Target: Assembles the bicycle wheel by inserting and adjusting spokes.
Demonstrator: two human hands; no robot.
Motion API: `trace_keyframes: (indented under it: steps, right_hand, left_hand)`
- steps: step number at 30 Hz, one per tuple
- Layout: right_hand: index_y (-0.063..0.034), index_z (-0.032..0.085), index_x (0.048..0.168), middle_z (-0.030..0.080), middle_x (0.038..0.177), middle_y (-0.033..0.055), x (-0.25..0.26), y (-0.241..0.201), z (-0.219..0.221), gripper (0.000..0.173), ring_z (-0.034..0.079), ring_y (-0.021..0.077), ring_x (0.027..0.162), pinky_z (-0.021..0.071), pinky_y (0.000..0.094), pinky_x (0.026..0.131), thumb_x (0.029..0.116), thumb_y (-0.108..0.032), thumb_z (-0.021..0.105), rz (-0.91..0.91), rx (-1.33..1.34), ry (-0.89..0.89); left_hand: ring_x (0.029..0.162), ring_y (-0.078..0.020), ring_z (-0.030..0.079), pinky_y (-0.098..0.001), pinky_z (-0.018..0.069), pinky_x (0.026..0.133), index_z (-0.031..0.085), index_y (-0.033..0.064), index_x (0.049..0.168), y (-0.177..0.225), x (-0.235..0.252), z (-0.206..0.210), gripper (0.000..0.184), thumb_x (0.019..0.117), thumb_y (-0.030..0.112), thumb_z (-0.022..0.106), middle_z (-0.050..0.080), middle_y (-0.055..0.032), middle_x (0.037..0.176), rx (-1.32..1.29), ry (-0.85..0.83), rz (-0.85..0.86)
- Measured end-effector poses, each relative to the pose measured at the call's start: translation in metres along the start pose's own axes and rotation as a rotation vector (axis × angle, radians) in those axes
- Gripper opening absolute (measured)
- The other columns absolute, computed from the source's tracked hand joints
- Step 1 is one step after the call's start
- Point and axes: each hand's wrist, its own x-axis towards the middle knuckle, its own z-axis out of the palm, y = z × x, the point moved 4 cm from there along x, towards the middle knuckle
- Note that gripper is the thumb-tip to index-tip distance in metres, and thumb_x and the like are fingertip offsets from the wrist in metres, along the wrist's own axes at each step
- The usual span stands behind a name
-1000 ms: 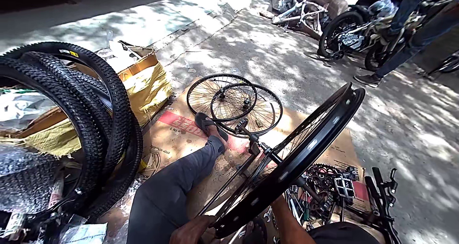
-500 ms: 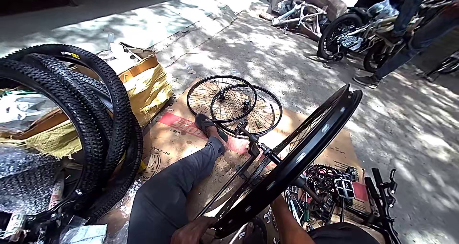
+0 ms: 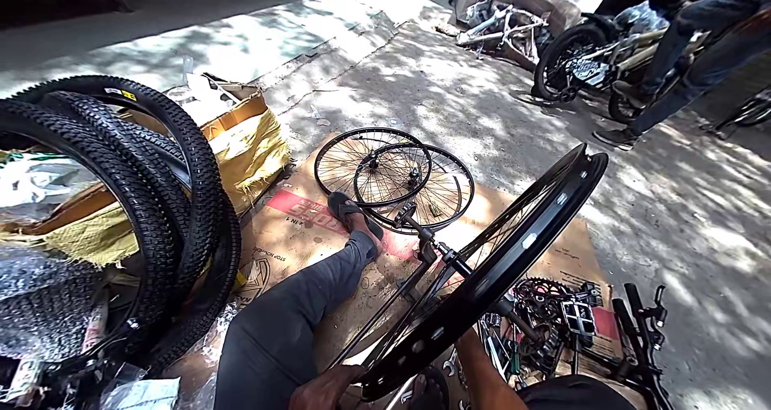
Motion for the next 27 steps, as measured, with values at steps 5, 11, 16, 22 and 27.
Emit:
trace_keyframes:
  steps: [5, 11, 16, 22, 27]
  right_hand:
    - [-0.0112, 0.055, 0.126, 0.064, 0.108, 0.0148, 0.023, 0.012, -0.011, 0.043, 0.063, 0.0281, 0.092, 0.0528, 0.0478, 0.070, 0.1114, -0.043, 0.030, 0.005, -0.009, -0.041]
    - [-0.0093, 0.053, 0.131, 0.064, 0.109, 0.0137, -0.015, -0.007, 0.004, 0.037, 0.062, 0.0250, 0.092, 0.0514, 0.0450, 0.071, 0.1112, -0.037, 0.037, 0.033, -0.011, 0.022]
    - [-0.0047, 0.061, 0.109, 0.069, 0.089, 0.0172, 0.039, 0.013, -0.017, 0.036, 0.068, 0.0294, 0.076, 0.0555, 0.0470, 0.061, 0.1075, -0.037, 0.045, 0.011, 0.149, -0.320]
    - [-0.0078, 0.062, 0.112, 0.070, 0.095, 0.0143, 0.027, 0.013, -0.009, 0.039, 0.069, 0.0291, 0.082, 0.0572, 0.0476, 0.066, 0.1095, -0.041, 0.040, 0.039, 0.087, -0.014]
    - [-0.0073, 0.062, 0.114, 0.068, 0.095, 0.0145, 0.021, 0.007, -0.007, 0.038, 0.067, 0.0280, 0.081, 0.0555, 0.0467, 0.067, 0.1093, -0.040, 0.043, 0.058, 0.096, -0.047]
  left_hand:
    - [0.079, -0.0190, 0.075, -0.0383, 0.0617, 0.069, 0.076, 0.0069, 0.105, -0.001, -0.001, 0.001, 0.034, 0.0904, 0.038, 0.074, 0.077, -0.0089, 0.094, 0.005, -0.008, -0.011]
    - [0.078, -0.0194, 0.074, -0.0380, 0.0610, 0.068, 0.076, 0.0072, 0.105, 0.002, 0.001, 0.000, 0.033, 0.0899, 0.037, 0.074, 0.077, -0.0087, 0.093, 0.017, -0.005, -0.003]
    - [0.079, -0.0187, 0.075, -0.0378, 0.0613, 0.069, 0.076, 0.0077, 0.105, 0.000, 0.000, 0.001, 0.034, 0.0897, 0.038, 0.074, 0.077, -0.0084, 0.094, 0.013, -0.008, -0.006]
    - [0.079, -0.0188, 0.075, -0.0383, 0.0613, 0.069, 0.076, 0.0079, 0.104, -0.001, 0.001, 0.000, 0.033, 0.0901, 0.037, 0.074, 0.077, -0.0084, 0.094, 0.006, -0.014, -0.014]
    - [0.077, -0.0198, 0.074, -0.0389, 0.0610, 0.067, 0.076, 0.0076, 0.104, 0.000, 0.003, 0.001, 0.033, 0.0904, 0.037, 0.074, 0.077, -0.0086, 0.092, 0.014, -0.022, -0.007]
